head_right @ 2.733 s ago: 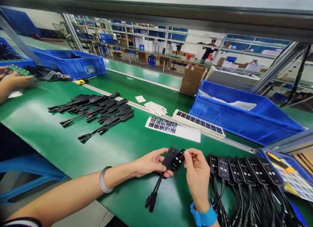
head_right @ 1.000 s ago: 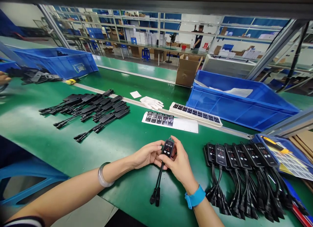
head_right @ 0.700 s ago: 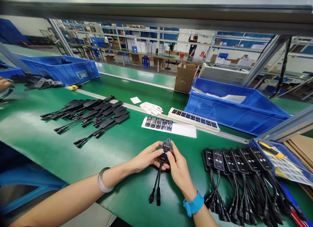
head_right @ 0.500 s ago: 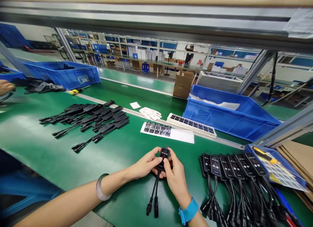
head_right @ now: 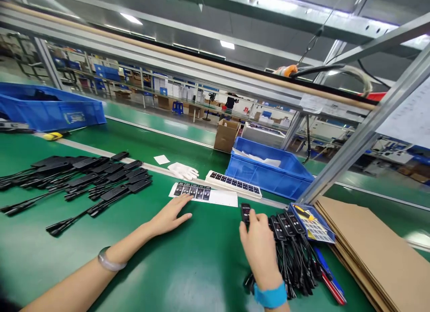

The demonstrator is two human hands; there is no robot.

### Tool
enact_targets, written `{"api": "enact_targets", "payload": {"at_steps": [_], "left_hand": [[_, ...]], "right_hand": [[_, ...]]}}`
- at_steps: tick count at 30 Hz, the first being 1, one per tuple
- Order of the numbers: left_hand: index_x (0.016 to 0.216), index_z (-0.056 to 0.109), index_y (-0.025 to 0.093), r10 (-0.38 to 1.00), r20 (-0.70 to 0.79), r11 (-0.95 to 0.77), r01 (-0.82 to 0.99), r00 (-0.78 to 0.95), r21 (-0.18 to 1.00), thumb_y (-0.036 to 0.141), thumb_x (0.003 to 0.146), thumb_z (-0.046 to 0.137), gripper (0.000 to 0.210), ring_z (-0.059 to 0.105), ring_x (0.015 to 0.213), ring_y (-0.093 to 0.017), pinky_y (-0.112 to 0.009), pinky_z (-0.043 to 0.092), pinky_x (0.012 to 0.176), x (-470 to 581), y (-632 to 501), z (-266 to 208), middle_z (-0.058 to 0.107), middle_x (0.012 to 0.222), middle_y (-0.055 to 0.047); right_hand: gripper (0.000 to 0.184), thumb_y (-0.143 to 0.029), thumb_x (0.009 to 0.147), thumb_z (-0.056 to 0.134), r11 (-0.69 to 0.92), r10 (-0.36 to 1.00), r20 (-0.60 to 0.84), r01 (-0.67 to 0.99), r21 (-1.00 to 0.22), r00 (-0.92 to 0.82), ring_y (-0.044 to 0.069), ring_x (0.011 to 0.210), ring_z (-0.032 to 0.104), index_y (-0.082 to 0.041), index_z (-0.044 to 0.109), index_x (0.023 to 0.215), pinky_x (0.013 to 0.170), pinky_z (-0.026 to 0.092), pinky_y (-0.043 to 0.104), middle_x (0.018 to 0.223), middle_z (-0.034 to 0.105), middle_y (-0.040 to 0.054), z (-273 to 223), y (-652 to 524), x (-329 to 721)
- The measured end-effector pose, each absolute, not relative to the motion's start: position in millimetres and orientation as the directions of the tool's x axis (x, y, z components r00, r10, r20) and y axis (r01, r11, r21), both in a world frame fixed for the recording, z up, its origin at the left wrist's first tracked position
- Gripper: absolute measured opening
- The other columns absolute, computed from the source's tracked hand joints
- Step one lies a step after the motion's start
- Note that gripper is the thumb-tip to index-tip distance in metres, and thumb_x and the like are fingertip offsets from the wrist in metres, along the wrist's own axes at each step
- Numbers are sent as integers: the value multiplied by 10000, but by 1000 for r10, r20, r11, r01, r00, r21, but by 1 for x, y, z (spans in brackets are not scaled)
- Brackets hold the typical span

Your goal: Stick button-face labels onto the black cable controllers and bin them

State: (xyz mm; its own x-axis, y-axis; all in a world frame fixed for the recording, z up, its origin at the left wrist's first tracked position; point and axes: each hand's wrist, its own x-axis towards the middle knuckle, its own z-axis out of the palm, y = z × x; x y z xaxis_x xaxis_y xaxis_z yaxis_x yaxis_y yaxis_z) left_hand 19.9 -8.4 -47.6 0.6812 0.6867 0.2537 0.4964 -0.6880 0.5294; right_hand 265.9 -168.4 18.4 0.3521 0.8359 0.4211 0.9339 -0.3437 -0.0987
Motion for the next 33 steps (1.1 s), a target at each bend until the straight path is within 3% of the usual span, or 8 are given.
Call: {"api": "enact_targets", "payload": {"at_steps": [4,11,14,19,24,29,33], "left_hand": [[1387,353,193,681,195,-721,598,706,350,374,879,471,552,291,1350,-327,-526,262,1073,18,0,-57,373,1436,-160],[1297,482,151,697,251,-716,635,671,291,333,873,486,461,438,1201,-332,-492,354,1004,23,-9,-52,471,1281,-195],[1272,512,169,706,259,-708,653,659,271,341,870,503,437,448,1172,-324,-481,360,996,23,-13,-49,480,1246,-183],[1259,531,153,719,253,-695,679,647,238,343,854,544,448,458,1126,-322,-471,360,984,24,-18,-46,490,1205,-189],[1266,525,164,722,260,-691,688,641,224,379,865,518,455,451,1119,-324,-479,352,980,25,-19,-47,491,1209,-186],[1259,532,175,732,262,-680,698,629,222,426,857,516,474,452,1125,-325,-464,359,973,25,-20,-48,500,1201,-177],[1244,537,233,755,259,-654,720,603,231,485,824,549,490,485,1092,-291,-413,395,936,23,-16,-47,530,1172,-134]], "right_hand": [[284,-239,839,502,-491,854,300,849,194,425,301,827,625,-82,672,1003,676,472,371,872,633,172,21,-185,305],[372,-116,814,446,-481,866,282,842,246,413,346,892,597,-93,651,1123,661,454,410,1031,631,208,8,-184,316],[397,-83,802,414,-375,904,266,920,114,336,348,909,592,-117,664,1109,693,446,425,1049,632,202,14,-155,298],[325,-118,831,446,-131,957,244,984,-123,158,234,943,616,-160,686,1047,814,440,304,983,666,112,2,-78,253],[297,-216,850,464,-71,931,325,956,-285,166,264,976,607,-100,666,1034,807,462,332,1014,650,161,-32,-26,227],[263,-297,870,426,51,889,431,899,-435,158,244,867,600,-161,644,813,748,486,334,862,623,109,-37,-24,219],[313,-402,897,405,133,843,508,843,-521,180,225,828,580,-172,603,821,716,478,330,883,603,100,-24,-53,216]]}}
